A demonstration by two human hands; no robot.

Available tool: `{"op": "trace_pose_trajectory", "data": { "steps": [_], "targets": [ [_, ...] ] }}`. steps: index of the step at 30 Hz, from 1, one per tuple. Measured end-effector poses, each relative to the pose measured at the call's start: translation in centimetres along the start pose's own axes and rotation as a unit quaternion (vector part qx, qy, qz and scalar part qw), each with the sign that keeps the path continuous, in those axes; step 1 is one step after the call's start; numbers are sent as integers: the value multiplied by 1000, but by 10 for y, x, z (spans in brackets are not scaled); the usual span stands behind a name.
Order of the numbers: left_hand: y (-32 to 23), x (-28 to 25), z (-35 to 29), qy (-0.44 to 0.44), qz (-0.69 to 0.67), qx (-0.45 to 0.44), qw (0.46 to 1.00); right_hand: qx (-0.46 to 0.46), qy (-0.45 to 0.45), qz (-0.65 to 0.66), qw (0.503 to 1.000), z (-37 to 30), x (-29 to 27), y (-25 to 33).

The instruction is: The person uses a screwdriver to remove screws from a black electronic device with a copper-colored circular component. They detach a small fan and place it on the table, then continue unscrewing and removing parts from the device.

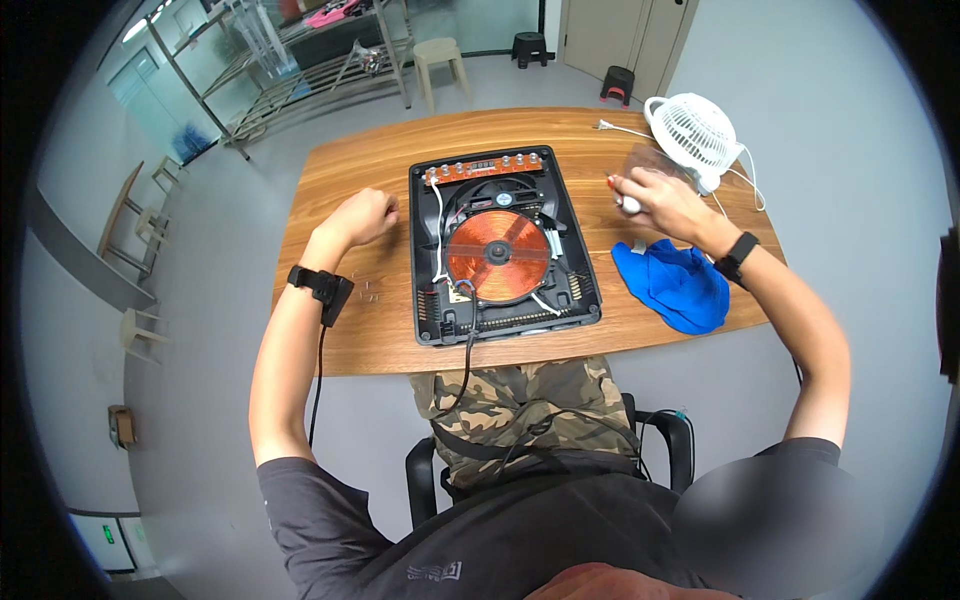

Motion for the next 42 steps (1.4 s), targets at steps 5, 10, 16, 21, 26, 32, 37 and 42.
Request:
{"op": "trace_pose_trajectory", "data": {
  "steps": [5,10,16,21,26,32,37,42],
  "targets": [
    [-46,-9,38,-3,33,28,999,-48,11,-29,998,10,44,3],
    [-58,-4,56,-26,49,53,997,-74,23,-41,996,13,75,6],
    [-47,3,70,-19,37,49,998,-91,16,-80,993,10,93,6],
    [-45,6,81,-46,11,45,998,-107,25,-116,987,7,104,14],
    [-57,2,90,-56,-1,46,997,-127,31,-160,978,4,117,21],
    [-51,0,101,-66,11,57,996,-129,56,-170,975,10,115,27],
    [-53,5,109,-56,7,56,997,-143,85,-187,968,12,123,24],
    [-58,6,117,-38,-9,71,997,-131,115,-178,969,11,123,19]
  ]
}}
Point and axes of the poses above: each hand's wrist, its own z-axis towards the middle knuckle, its own x-axis out of the palm, y = z × x, the point moved 8 cm from there along z, towards the middle knuckle
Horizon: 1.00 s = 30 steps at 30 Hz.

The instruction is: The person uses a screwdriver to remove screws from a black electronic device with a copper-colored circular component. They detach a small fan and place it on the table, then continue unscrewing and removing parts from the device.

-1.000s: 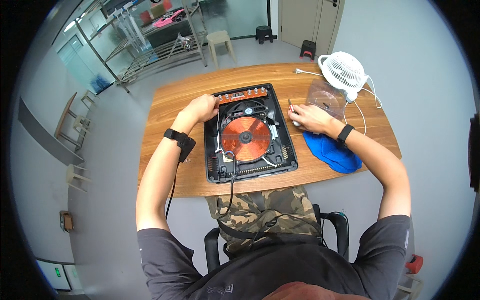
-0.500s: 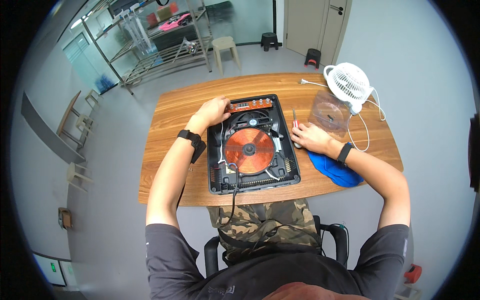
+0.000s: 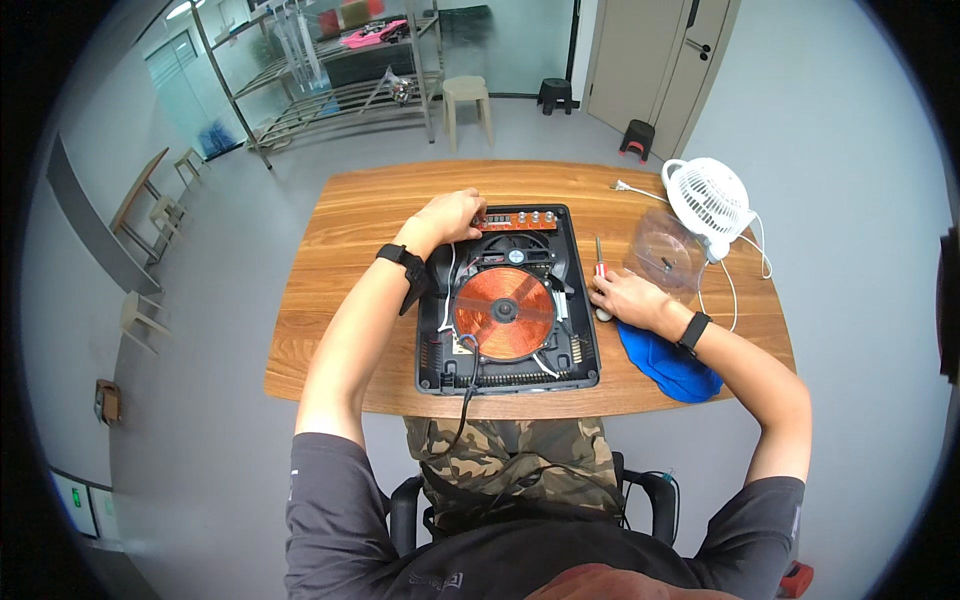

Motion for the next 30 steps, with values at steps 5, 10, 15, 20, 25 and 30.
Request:
{"op": "trace_pose_trajectory", "data": {
  "steps": [5,10,15,20,25,30],
  "targets": [
    [1,1,0,-5,15,-15,1000,-3,6,108,994,-6,-19,-19],
    [-3,-2,-1,-18,18,-7,1000,37,109,179,977,1,-50,-39],
    [-3,5,5,-23,35,11,999,85,31,168,982,45,-62,-75],
    [1,6,5,-12,34,2,999,87,-37,152,984,111,-46,-92],
    [-2,3,4,-16,44,-5,999,115,-4,163,980,151,-30,-91],
    [2,0,1,-9,30,4,1000,138,67,215,964,169,-23,-92]
  ]
}}
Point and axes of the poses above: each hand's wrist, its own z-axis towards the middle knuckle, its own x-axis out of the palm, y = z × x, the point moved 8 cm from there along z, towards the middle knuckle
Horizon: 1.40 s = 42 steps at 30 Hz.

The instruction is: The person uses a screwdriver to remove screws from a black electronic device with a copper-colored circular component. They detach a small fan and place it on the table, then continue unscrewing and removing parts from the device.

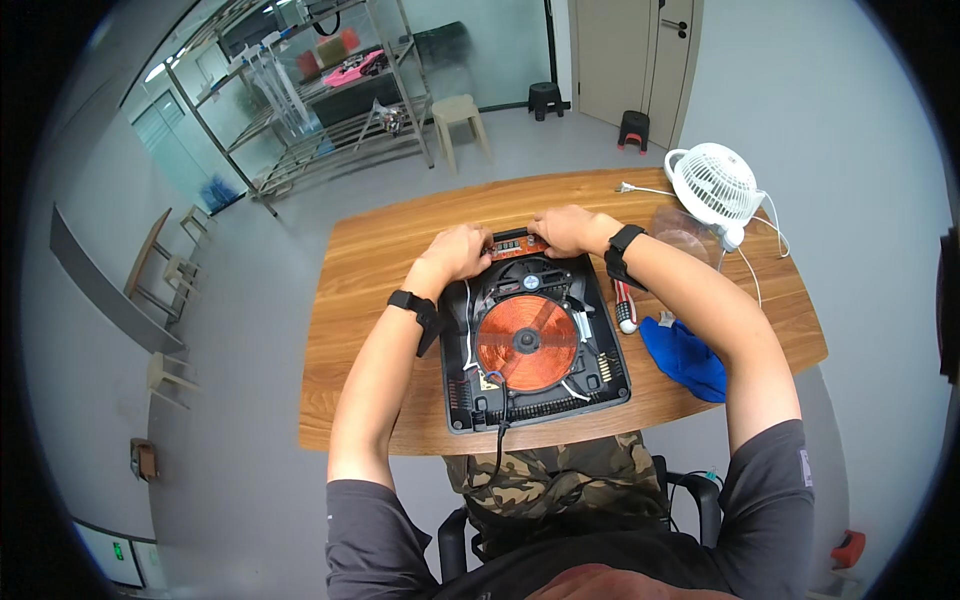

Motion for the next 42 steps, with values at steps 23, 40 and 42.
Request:
{"op": "trace_pose_trajectory", "data": {
  "steps": [23,40,42],
  "targets": [
    [-3,-42,-34,-19,27,4,999,-50,-114,21,992,-24,-46,32],
    [-52,-96,-124,-144,-63,33,987,-70,-177,55,980,-47,-59,81],
    [-46,-97,-132,-204,-40,42,977,-56,-172,37,983,-45,-59,78]
  ]
}}
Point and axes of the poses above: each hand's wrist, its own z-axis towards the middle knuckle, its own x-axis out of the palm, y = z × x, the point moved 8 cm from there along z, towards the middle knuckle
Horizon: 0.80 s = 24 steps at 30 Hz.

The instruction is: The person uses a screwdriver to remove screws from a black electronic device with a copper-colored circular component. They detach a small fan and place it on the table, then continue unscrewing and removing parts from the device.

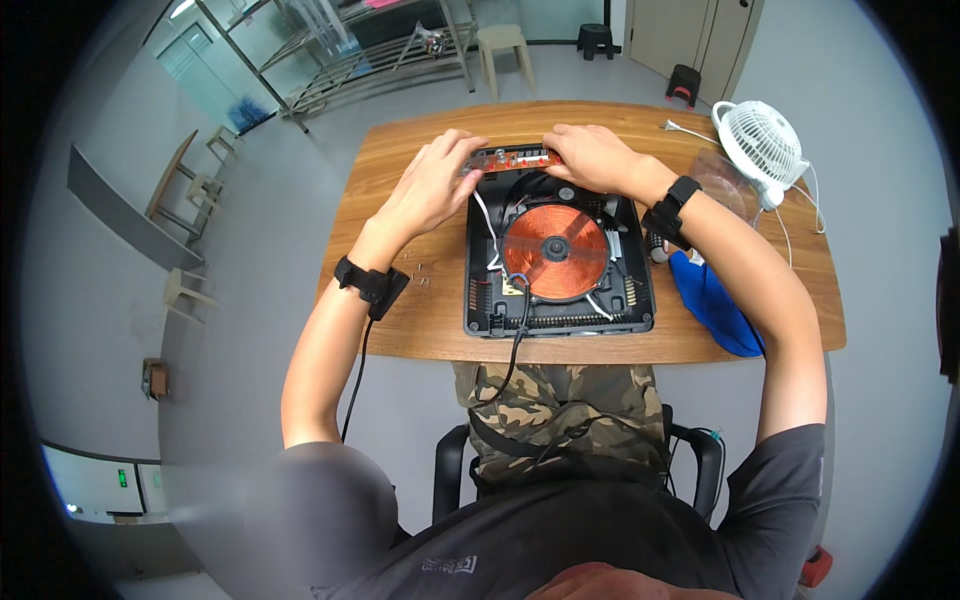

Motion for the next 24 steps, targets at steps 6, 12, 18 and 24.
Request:
{"op": "trace_pose_trajectory", "data": {
  "steps": [6,12,18,24],
  "targets": [
    [1,17,-36,76,-19,26,997,4,-13,6,1000,11,16,-5],
    [-18,58,-70,207,-55,17,977,17,26,72,997,11,40,22],
    [-18,82,-80,225,-53,-44,972,45,154,138,977,-6,68,47],
    [-11,102,-79,239,-72,-101,963,25,187,150,971,-9,83,59]
  ]
}}
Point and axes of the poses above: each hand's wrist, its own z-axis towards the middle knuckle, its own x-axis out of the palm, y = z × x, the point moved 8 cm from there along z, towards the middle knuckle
